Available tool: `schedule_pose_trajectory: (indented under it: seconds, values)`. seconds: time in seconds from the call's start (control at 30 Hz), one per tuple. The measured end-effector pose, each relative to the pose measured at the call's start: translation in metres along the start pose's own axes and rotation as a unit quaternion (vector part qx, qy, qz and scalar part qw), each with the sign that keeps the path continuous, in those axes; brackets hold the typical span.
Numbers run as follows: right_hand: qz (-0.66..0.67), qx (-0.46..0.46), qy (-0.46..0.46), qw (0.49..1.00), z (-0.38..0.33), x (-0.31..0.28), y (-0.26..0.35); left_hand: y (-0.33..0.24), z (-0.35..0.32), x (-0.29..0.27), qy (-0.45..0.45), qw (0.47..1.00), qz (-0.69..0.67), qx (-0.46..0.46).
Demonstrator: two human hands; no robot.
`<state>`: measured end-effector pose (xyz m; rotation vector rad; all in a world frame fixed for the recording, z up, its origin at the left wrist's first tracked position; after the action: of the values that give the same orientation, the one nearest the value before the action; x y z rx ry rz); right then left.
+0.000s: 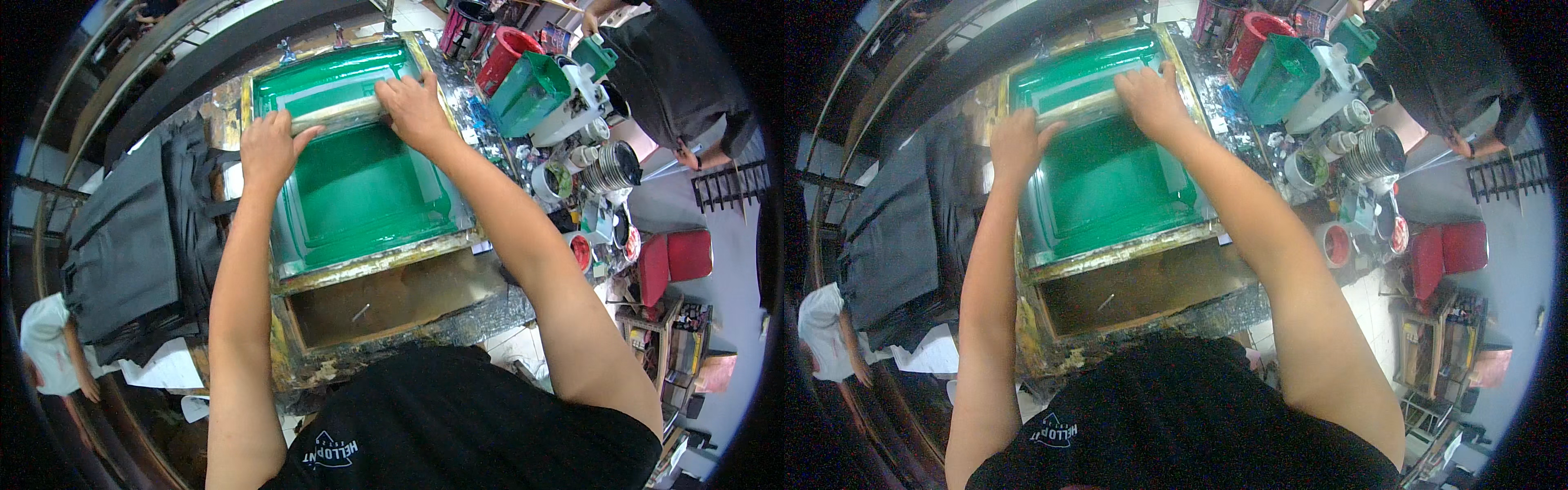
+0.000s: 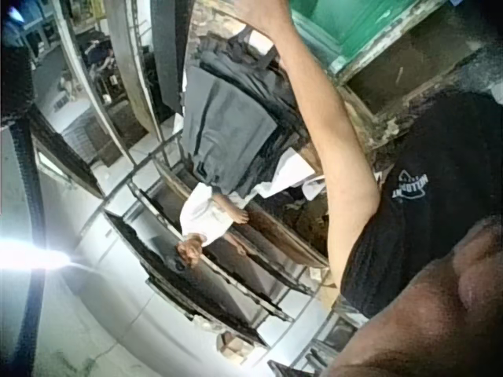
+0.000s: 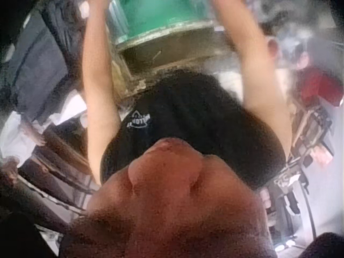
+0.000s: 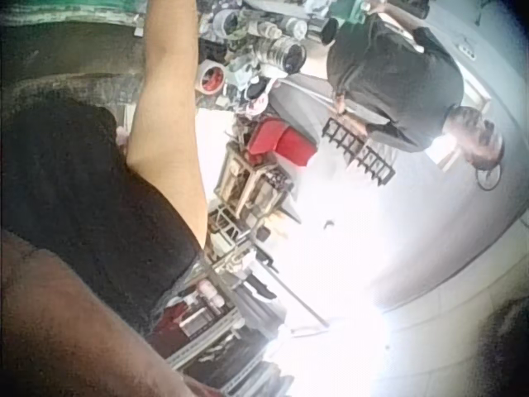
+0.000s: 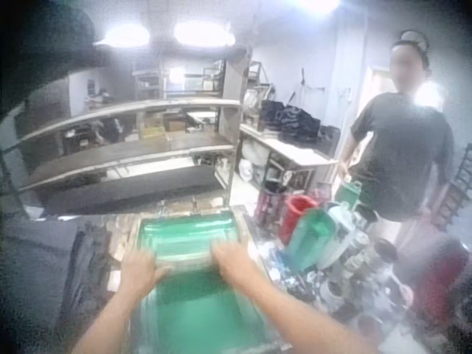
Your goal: The person performs screen printing on black tote bags by placing a bag on the printing board, lowering the screen, applying green ink across the screen using a squeegee, and then lifting the screen while another person takes the printed bag.
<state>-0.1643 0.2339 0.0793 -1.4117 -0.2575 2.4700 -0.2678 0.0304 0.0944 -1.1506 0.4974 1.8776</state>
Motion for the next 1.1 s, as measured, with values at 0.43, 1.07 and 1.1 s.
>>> schedule_pose_trajectory:
  seconds: [0.43,1.07,1.1]
  values:
    - [0.001,-0.002,0.068,0.998,-0.115,-0.096,0.045,-0.074,-0.122,-0.061,-0.004,0.999,-0.036,0.002]
    - [0.058,-0.006,0.071,0.996,-0.161,-0.151,0.070,-0.087,-0.194,-0.094,-0.042,0.984,-0.174,-0.004]
    - [0.056,-0.002,0.088,0.995,-0.163,-0.147,0.077,-0.077,-0.204,-0.096,-0.053,0.984,-0.167,-0.014]
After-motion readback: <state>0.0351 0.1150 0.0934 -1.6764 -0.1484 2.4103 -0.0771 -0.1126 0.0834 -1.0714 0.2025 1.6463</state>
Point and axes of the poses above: each hand's wrist, its own z-axis towards the middle knuckle, its own x-axis out of the palm, y = z × x, the point moved 6 cm from there along z, towards the middle knuckle, and after that the axes turned 11 degrees about -z, right-handed, at the moved point
